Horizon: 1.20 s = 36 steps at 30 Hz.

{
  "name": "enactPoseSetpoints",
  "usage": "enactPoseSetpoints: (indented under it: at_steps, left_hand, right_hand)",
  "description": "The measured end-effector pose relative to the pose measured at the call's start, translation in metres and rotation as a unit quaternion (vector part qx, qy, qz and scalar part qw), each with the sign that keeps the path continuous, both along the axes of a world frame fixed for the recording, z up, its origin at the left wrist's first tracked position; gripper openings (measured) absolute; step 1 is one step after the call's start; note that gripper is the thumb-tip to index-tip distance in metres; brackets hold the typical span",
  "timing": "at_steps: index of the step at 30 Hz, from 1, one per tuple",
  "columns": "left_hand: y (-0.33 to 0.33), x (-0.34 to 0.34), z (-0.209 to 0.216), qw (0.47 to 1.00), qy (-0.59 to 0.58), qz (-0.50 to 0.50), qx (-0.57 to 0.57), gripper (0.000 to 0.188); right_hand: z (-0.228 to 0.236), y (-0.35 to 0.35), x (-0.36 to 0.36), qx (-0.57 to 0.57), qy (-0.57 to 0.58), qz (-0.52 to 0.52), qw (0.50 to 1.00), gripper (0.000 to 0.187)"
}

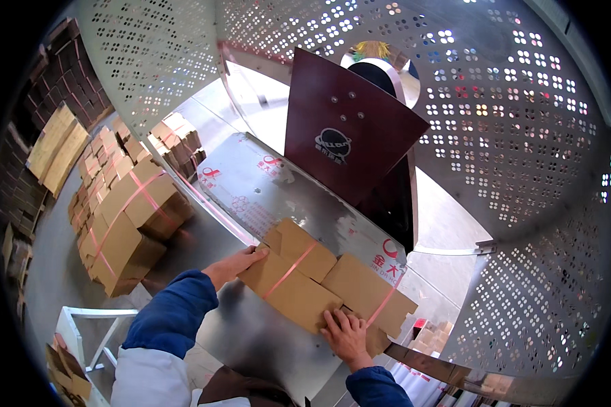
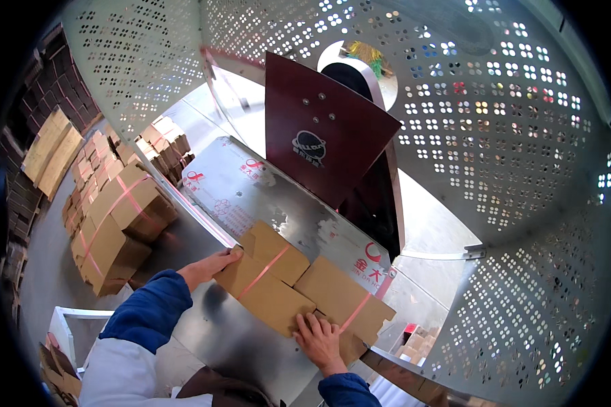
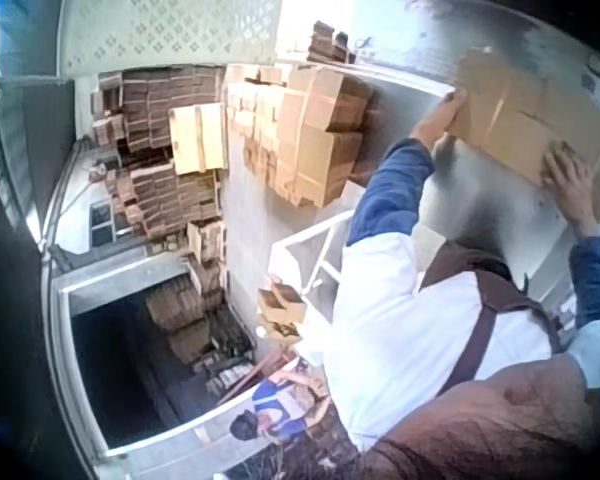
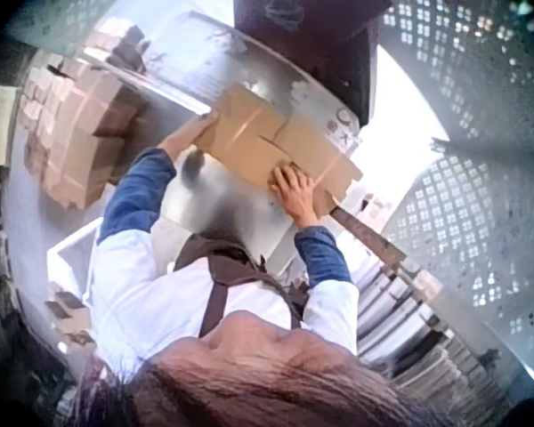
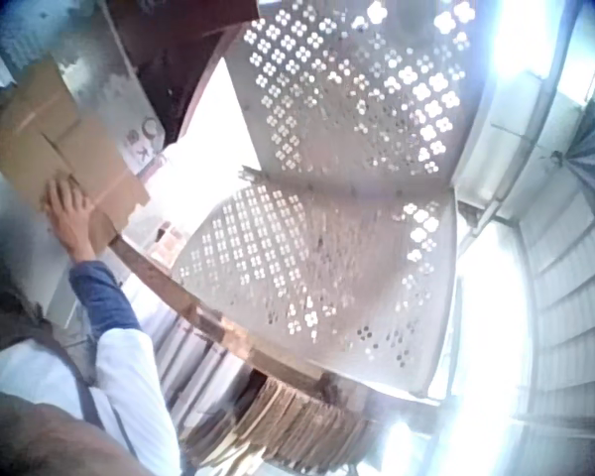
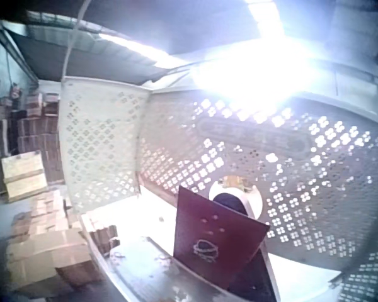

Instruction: The person picks up stacks of flat corrugated cardboard pieces, places them into a strapping machine, and secures them with pink plastic straps. The person then removes the bundled stacks and stacks them on the floor. Another person assists by handing over additional stacks of cardboard.

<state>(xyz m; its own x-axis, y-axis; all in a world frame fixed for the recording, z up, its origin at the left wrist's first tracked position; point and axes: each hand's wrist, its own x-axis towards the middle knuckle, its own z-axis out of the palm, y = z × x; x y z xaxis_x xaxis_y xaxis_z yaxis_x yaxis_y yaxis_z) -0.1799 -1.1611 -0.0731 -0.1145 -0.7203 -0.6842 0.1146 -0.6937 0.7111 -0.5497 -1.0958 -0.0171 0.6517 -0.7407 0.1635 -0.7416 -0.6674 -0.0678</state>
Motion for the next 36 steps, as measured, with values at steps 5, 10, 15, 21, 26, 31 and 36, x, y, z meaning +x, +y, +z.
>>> enactPoseSetpoints:
  at_steps: [5, 10, 15, 21, 26, 31, 36]
  left_hand:
    - [-0.011, -0.008, -0.003, 1.0, 0.005, 0.014, -0.003, 0.081]
    - [-0.016, -0.01, 0.001, 0.999, -0.05, 0.002, 0.003, 0.083]
    - [-0.013, -0.009, -0.005, 0.998, -0.054, 0.015, 0.016, 0.08]
    - [-0.013, -0.012, 0.012, 1.0, -0.006, 0.017, -0.013, 0.074]
    - [-0.013, -0.005, 0.004, 0.999, -0.02, 0.037, 0.013, 0.05]
    - [-0.013, -0.006, -0.015, 0.999, -0.009, 0.051, 0.008, 0.05]
    - [-0.015, -0.008, -0.008, 0.999, -0.008, 0.024, 0.026, 0.058]
  right_hand:
    - [-0.004, -0.012, -0.002, 0.009, -0.024, -0.003, 1.0, 0.047]
    - [-0.003, -0.014, -0.002, 0.028, -0.015, -0.011, 0.999, 0.047]
    - [-0.011, -0.017, -0.004, 0.02, -0.038, -0.007, 0.999, 0.048]
    - [-0.013, -0.017, -0.005, 0.036, -0.044, -0.005, 0.998, 0.047]
    - [-0.012, -0.018, -0.004, 0.032, -0.061, -0.002, 0.998, 0.047]
    - [-0.009, -0.021, -0.008, 0.048, -0.054, -0.005, 0.997, 0.046]
    - [-0.007, -0.021, -0.015, 0.032, -0.069, -0.005, 0.997, 0.046]
